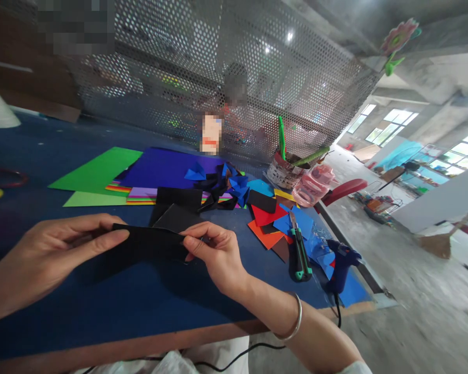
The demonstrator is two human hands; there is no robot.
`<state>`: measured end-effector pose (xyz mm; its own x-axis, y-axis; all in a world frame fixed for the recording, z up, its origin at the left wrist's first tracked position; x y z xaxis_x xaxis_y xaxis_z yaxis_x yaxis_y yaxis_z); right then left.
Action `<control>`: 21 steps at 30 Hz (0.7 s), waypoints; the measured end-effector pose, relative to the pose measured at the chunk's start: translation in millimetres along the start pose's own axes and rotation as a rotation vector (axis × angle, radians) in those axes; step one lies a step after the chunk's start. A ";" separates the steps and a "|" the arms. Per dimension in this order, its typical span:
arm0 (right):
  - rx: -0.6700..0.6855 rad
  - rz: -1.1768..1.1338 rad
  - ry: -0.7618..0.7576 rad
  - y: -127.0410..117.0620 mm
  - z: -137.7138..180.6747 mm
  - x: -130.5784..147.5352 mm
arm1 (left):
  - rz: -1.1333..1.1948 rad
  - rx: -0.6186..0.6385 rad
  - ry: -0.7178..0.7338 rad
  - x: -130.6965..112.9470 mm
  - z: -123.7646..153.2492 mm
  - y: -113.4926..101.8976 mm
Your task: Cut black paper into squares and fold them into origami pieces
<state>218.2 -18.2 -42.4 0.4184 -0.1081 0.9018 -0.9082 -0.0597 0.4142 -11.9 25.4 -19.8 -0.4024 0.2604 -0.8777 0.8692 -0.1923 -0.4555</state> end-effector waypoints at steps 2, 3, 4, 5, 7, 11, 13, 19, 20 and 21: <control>0.007 0.001 0.022 -1.5 -0.3 -2.4 | -0.004 0.009 0.011 4.1 -2.7 -1.3; 0.010 0.002 0.036 -2.1 -0.5 -3.7 | -0.007 0.010 0.008 5.9 -3.7 -1.9; 0.011 0.000 0.049 -2.4 -0.9 -4.8 | -0.006 0.008 0.005 7.2 -4.4 -2.5; 0.012 -0.004 0.059 -2.6 -1.2 -5.6 | -0.003 0.011 0.006 7.9 -4.9 -2.7; 0.009 -0.014 0.068 -2.7 -2.2 -6.9 | 0.005 0.020 0.019 7.7 -5.7 -2.5; -0.004 -0.051 0.053 -2.9 -3.6 -7.5 | 0.016 0.000 0.028 7.0 -6.7 -3.0; -0.002 -0.050 0.055 -2.8 -3.7 -7.7 | 0.016 0.006 0.018 6.8 -6.4 -1.9; 0.012 0.123 0.076 -1.0 -2.7 -6.4 | 0.004 -0.068 0.009 -0.3 0.7 0.0; 0.009 0.151 0.077 -1.0 -2.7 -6.0 | -0.007 -0.083 0.023 -2.1 2.1 0.3; 0.008 0.174 0.074 -1.0 -2.7 -5.4 | -0.023 -0.096 0.048 -3.9 3.3 0.5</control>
<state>216.8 -14.8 -47.4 0.2530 -0.0443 0.9665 -0.9666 -0.0546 0.2505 -10.8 21.1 -17.1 -0.4099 0.3091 -0.8582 0.8845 -0.0952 -0.4568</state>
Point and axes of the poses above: each hand's wrist, its own z-axis away from the middle knuckle, its own y-axis out of the palm, x = y × z, the point moved 5 cm from there along -z, towards the middle knuckle, and after that the axes turned 11 degrees about -z, right-handed, at the moved point
